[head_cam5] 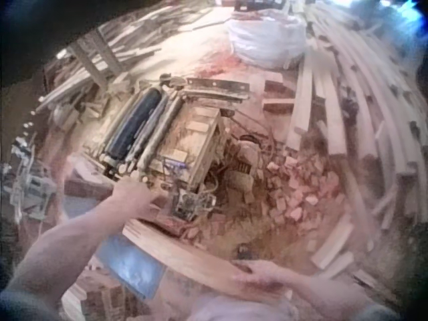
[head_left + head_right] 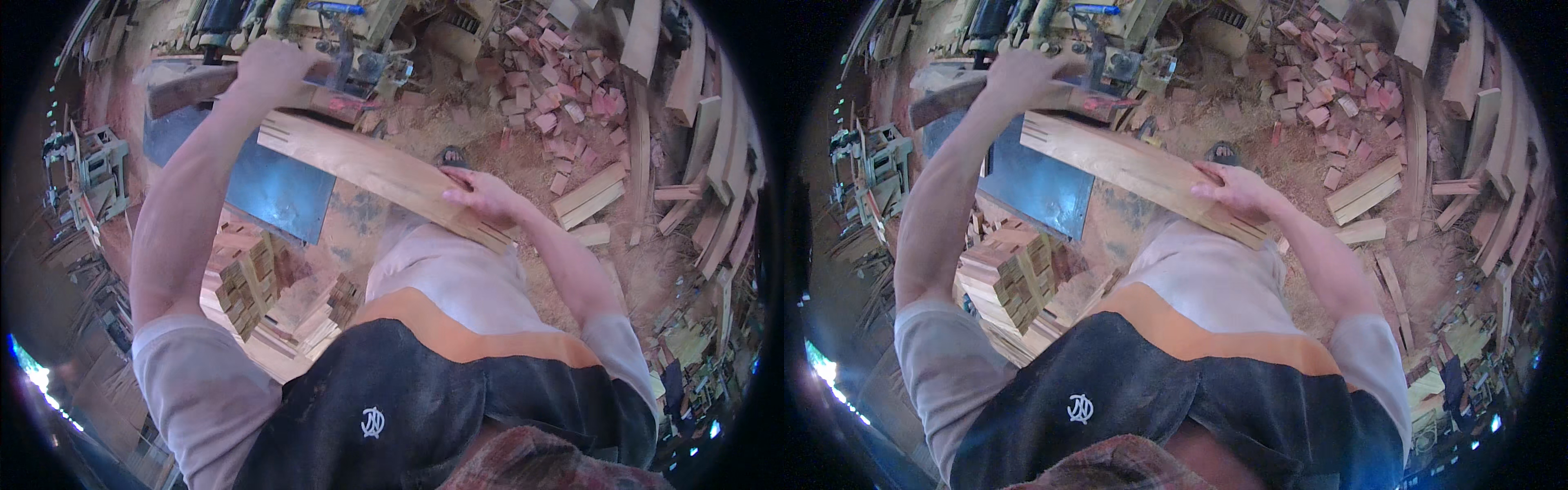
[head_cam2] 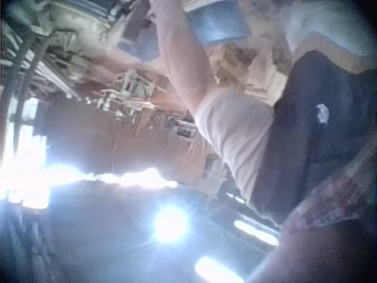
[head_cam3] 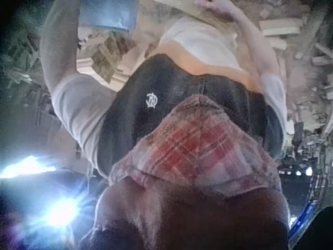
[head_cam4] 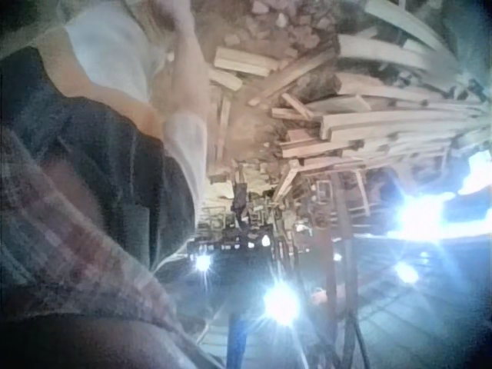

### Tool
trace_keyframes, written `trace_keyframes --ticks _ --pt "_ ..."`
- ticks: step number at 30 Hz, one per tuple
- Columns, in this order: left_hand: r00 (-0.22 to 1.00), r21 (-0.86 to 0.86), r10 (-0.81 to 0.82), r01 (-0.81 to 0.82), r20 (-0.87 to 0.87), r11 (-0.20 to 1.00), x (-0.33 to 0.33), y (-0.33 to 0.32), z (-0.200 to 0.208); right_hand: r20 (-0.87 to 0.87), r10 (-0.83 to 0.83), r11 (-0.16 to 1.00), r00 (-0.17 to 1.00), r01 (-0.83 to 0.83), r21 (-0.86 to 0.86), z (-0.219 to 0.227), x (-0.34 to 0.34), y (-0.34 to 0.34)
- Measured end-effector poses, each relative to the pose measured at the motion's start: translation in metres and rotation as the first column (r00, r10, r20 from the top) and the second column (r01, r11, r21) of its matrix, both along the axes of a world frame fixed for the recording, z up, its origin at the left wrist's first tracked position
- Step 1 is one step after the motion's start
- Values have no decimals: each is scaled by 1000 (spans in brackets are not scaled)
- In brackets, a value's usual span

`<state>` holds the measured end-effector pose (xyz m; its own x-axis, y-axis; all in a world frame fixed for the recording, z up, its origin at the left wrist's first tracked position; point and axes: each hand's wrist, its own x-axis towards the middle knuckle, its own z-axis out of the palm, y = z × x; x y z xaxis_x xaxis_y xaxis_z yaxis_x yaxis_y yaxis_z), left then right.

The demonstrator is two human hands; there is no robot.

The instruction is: The person uses a hammer to split a long wooden plank with pre-cut grooves into smaller pieces. They repeatedly strike the plank, inspect the splits, and place the separated pieces on the floor.

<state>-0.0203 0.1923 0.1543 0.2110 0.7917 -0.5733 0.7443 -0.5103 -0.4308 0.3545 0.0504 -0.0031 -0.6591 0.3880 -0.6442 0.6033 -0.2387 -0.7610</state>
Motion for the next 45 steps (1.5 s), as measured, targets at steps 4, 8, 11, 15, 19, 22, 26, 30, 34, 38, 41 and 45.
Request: trace_keyframes --ticks 4,8,11,15,19,22,26,30,34,38,41,45 --pt "834 55 412 -462 367 885 -10 -29 20 3 9 1000 1000 -9 -4 3 -2 4" --pt "242 25 426 -891 872 454 1 -141 -13 -6 -24 999 1000 23 -48 2 -5 10" --pt "-15 -37 317 -997 948 64 7 -234 -64 -57 -20 1000 998 19 -8 -7 -11 16" --pt "-208 -58 455 -945 866 -323 -6 -292 -122 -103 -32 998 994 27 -50 -22 -24 21" --pt "-441 -203 390 -831 808 -518 -24 -307 -164 -93 -15 998 996 9 -66 -27 -35 29" --pt "-392 -111 508 -861 767 -496 -37 -306 -167 -79 -28 996 996 22 -84 -26 -42 32" --pt "-81 -14 268 -969 960 -245 -12 -264 -146 -121 -54 998 991 49 -40 -23 -52 32" --pt "-419 -412 24 -901 908 -138 61 -192 -155 -130 -93 989 987 77 -123 -18 -60 34" --pt "-271 -286 -95 -926 958 -247 78 -163 -183 -157 -86 989 984 66 -132 -17 -71 37" --pt "-225 -250 -124 -932 967 -263 54 -155 -192 -157 -52 997 986 41 -69 -19 -91 43" --pt "-236 -267 -144 -927 961 -265 34 -148 -188 -159 -34 999 987 28 -40 -23 -111 49" --pt "-243 -283 -177 -924 954 -256 13 -140 -184 -128 -17 1000 992 17 -2 -29 -131 57"
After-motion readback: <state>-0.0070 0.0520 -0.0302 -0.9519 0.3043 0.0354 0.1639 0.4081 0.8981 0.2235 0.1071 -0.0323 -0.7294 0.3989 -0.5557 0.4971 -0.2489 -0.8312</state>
